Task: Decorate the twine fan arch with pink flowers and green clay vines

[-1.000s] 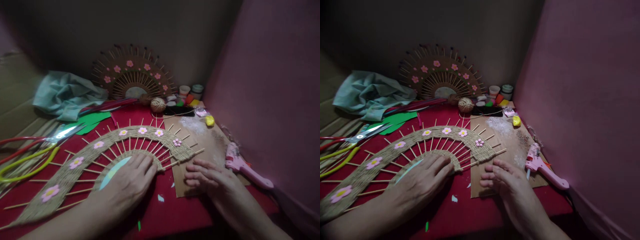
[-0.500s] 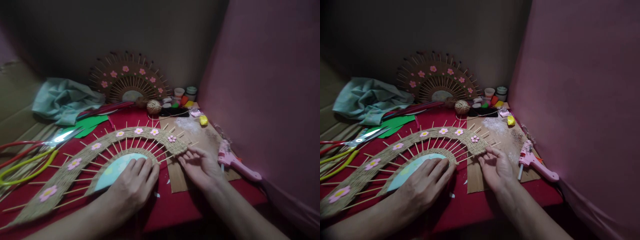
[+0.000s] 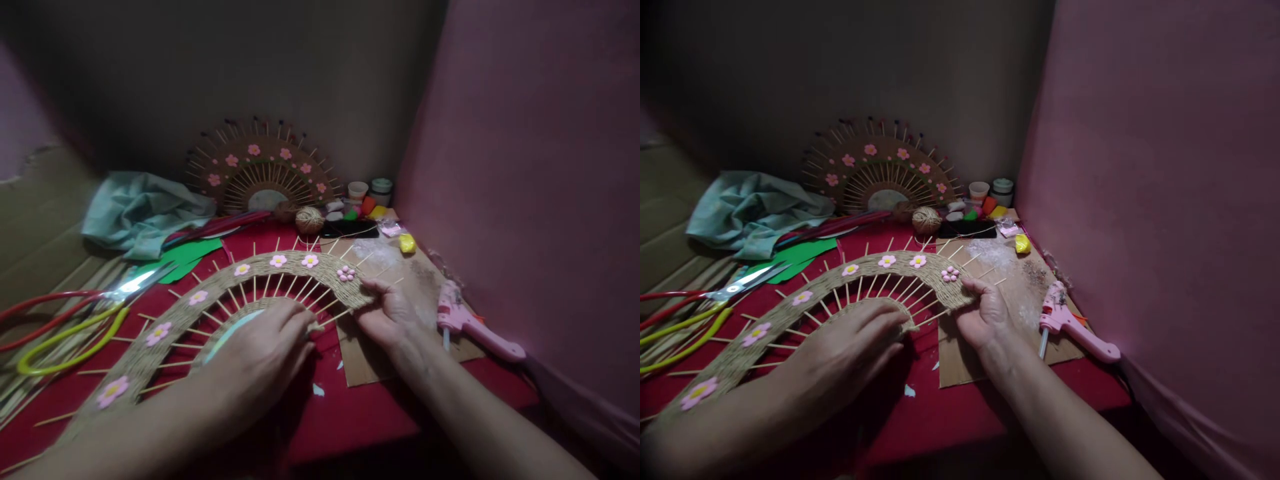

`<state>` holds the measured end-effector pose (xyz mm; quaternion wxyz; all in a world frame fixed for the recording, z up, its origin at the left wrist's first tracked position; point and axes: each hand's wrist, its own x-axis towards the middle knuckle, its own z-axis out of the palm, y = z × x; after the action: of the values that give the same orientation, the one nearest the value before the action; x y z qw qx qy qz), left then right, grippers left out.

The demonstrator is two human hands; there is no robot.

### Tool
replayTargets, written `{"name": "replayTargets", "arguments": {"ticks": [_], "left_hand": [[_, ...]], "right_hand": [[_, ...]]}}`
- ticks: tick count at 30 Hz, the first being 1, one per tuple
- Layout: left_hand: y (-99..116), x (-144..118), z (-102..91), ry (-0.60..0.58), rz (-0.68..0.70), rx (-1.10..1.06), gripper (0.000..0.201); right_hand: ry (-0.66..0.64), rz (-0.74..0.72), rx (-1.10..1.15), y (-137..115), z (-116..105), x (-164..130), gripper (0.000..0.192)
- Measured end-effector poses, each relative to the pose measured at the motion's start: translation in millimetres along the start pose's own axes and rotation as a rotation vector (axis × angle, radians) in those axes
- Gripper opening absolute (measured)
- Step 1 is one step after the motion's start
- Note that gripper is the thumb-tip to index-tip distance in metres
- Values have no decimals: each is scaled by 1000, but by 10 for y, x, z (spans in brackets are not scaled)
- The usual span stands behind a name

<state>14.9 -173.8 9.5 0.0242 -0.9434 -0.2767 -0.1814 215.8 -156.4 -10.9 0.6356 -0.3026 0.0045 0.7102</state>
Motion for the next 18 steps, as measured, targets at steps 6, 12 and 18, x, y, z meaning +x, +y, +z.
{"name": "replayTargets", "arguments": {"ticks": [6, 12, 18], "left_hand": [[-136, 356, -66, -88, -45, -165, 51], [-173, 598, 173, -229, -16, -381, 67], [-257, 684, 427, -185, 31, -345, 69]], "right_hand": [[-47, 25, 8, 14, -28, 51, 40], [-54, 23, 30, 8, -58, 70, 37], [-98, 25, 53, 13, -97, 92, 33]]}}
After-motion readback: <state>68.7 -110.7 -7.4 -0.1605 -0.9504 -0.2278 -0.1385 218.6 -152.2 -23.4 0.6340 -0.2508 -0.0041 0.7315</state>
